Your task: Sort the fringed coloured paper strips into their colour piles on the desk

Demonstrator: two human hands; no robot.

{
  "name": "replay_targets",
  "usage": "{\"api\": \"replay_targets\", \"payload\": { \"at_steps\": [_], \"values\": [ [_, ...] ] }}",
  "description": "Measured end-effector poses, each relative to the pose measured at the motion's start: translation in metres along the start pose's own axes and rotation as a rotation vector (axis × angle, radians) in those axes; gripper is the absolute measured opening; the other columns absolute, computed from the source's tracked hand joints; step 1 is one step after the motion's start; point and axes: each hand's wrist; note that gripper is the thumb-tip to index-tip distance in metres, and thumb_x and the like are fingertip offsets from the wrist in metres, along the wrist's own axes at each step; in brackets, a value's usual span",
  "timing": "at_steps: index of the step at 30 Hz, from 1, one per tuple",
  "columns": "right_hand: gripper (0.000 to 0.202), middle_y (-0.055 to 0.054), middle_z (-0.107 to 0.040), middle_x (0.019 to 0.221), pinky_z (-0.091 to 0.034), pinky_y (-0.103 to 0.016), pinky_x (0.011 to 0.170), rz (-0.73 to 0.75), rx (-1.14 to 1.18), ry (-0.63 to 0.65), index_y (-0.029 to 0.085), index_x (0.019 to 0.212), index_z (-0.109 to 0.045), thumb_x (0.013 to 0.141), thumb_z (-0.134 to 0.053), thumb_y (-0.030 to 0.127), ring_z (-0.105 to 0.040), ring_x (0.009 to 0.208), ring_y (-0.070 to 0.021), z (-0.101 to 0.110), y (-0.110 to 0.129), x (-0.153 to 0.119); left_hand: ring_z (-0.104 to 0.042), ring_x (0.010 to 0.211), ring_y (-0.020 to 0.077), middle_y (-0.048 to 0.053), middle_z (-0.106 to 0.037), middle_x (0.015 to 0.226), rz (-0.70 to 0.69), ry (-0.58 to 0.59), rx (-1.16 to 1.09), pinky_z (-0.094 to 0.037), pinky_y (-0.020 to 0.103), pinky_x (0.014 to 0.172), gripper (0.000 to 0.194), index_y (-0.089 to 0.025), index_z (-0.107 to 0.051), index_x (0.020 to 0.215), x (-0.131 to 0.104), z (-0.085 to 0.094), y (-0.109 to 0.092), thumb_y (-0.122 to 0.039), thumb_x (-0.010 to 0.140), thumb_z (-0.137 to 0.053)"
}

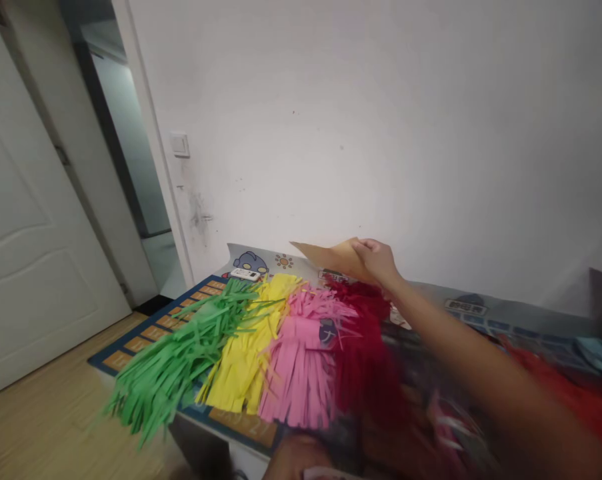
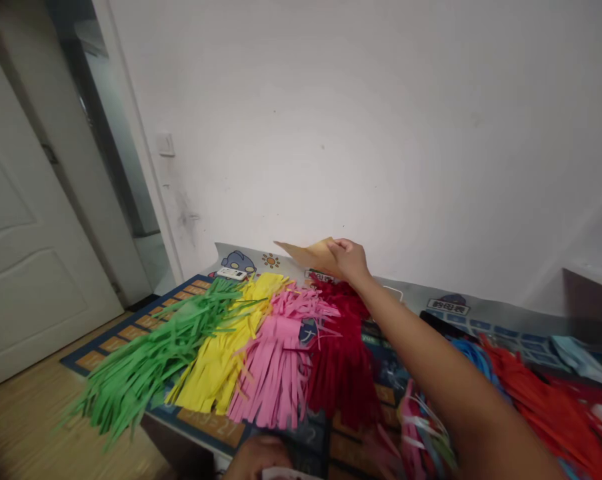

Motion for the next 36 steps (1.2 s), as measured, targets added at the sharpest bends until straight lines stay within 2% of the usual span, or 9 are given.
{"api": "replay_targets", "payload": {
  "at_steps": [3, 5, 7, 11, 14, 16, 19, 24, 36],
  "values": [
    [0.036, 0.0, -0.074, 0.079, -0.049, -0.025, 0.067, 0.068, 0.029, 0.079, 0.015, 0.087, -0.075, 0.088, -0.054, 0.044, -0.067, 0.078, -0.0205, 0.034, 0.033, -0.062, -0.067, 0.088, 0.0199, 0.009, -0.068, 0.093, -0.11, -0.055, 0.135, -0.054, 0.031, 0.079, 0.036, -0.018, -0.072, 0.078, -0.006, -0.005, -0.015, -0.049, 0.089, -0.06],
    [0.038, -0.001, -0.075, 0.086, -0.05, -0.026, 0.069, 0.172, 0.047, 0.219, 0.018, 0.093, -0.075, 0.093, -0.049, 0.045, -0.068, 0.081, -0.0206, 0.057, 0.051, -0.11, -0.062, 0.111, 0.0253, 0.013, -0.065, 0.118, -0.206, -0.131, 0.295, -0.051, 0.035, 0.093, 0.029, -0.018, -0.073, 0.085, -0.021, -0.007, -0.042, -0.042, 0.091, -0.057],
    [0.034, -0.001, -0.076, 0.093, -0.05, -0.026, 0.072, 0.249, 0.022, 0.34, 0.021, 0.098, -0.076, 0.094, -0.049, 0.041, -0.068, 0.085, -0.02, 0.078, 0.065, -0.157, -0.045, 0.135, 0.0291, 0.013, -0.044, 0.15, -0.245, -0.182, 0.443, -0.042, 0.041, 0.108, 0.018, -0.02, -0.071, 0.097, -0.043, -0.01, -0.079, -0.03, 0.093, -0.056],
    [0.028, 0.001, -0.074, 0.074, -0.044, -0.022, 0.056, 0.26, -0.029, 0.518, 0.022, 0.081, -0.076, 0.092, -0.056, 0.039, -0.064, 0.064, -0.0142, 0.111, 0.087, -0.238, -0.03, 0.145, 0.0303, 0.008, -0.006, 0.165, -0.317, -0.247, 0.582, -0.035, 0.043, 0.113, 0.018, -0.019, -0.068, 0.1, -0.086, -0.016, -0.147, -0.013, 0.092, -0.052],
    [0.027, 0.003, -0.071, 0.066, -0.04, -0.02, 0.053, 0.335, 0.025, 0.667, 0.023, 0.073, -0.074, 0.091, -0.061, 0.038, -0.061, 0.057, -0.0108, 0.126, 0.101, -0.285, -0.043, 0.136, 0.0298, 0.015, -0.024, 0.16, -0.407, -0.241, 0.552, -0.042, 0.04, 0.107, 0.017, -0.017, -0.067, 0.101, -0.104, -0.026, -0.173, -0.013, 0.091, -0.054],
    [0.018, 0.004, -0.072, 0.07, -0.04, -0.019, 0.052, 0.344, 0.07, 0.716, 0.023, 0.083, -0.073, 0.089, -0.064, 0.038, -0.061, 0.058, -0.01, 0.13, 0.108, -0.309, -0.063, 0.11, 0.022, 0.015, -0.063, 0.126, -0.432, -0.219, 0.489, -0.05, 0.03, 0.093, 0.015, -0.017, -0.068, 0.098, -0.11, -0.036, -0.18, -0.016, 0.092, -0.055],
    [0.02, 0.002, -0.071, 0.071, -0.041, -0.022, 0.052, 0.404, 0.015, 0.594, 0.02, 0.087, -0.07, 0.089, -0.061, 0.039, -0.06, 0.058, -0.0118, 0.132, 0.105, -0.331, -0.064, 0.071, 0.0128, 0.004, -0.07, 0.075, -0.362, -0.207, 0.376, -0.048, 0.019, 0.066, 0.017, -0.016, -0.07, 0.085, -0.111, -0.052, -0.181, -0.023, 0.094, -0.057],
    [0.022, -0.002, -0.074, 0.096, -0.044, -0.034, 0.076, 0.762, -0.155, 0.508, 0.025, 0.082, -0.072, 0.092, -0.056, 0.035, -0.063, 0.084, -0.0185, 0.132, 0.072, -0.341, -0.063, 0.067, 0.0128, 0.004, -0.07, 0.072, -0.314, -0.203, 0.306, -0.046, 0.02, 0.064, 0.023, -0.016, -0.071, 0.079, -0.101, -0.071, -0.171, -0.029, 0.093, -0.058],
    [0.02, 0.005, -0.073, 0.1, -0.037, -0.039, 0.086, 0.77, -0.07, 0.535, 0.026, 0.085, -0.066, 0.098, -0.052, 0.031, -0.059, 0.092, -0.0178, 0.124, 0.033, -0.371, -0.065, 0.069, 0.013, 0.006, -0.067, 0.073, -0.347, -0.018, 0.436, -0.047, 0.021, 0.068, 0.026, -0.018, -0.069, 0.092, -0.103, -0.07, -0.152, -0.028, 0.099, -0.046]
  ]
}}
Point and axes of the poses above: each hand's wrist, its own x-axis towards the middle knuckle, its own z-axis out of the back of the hand, y = z × x
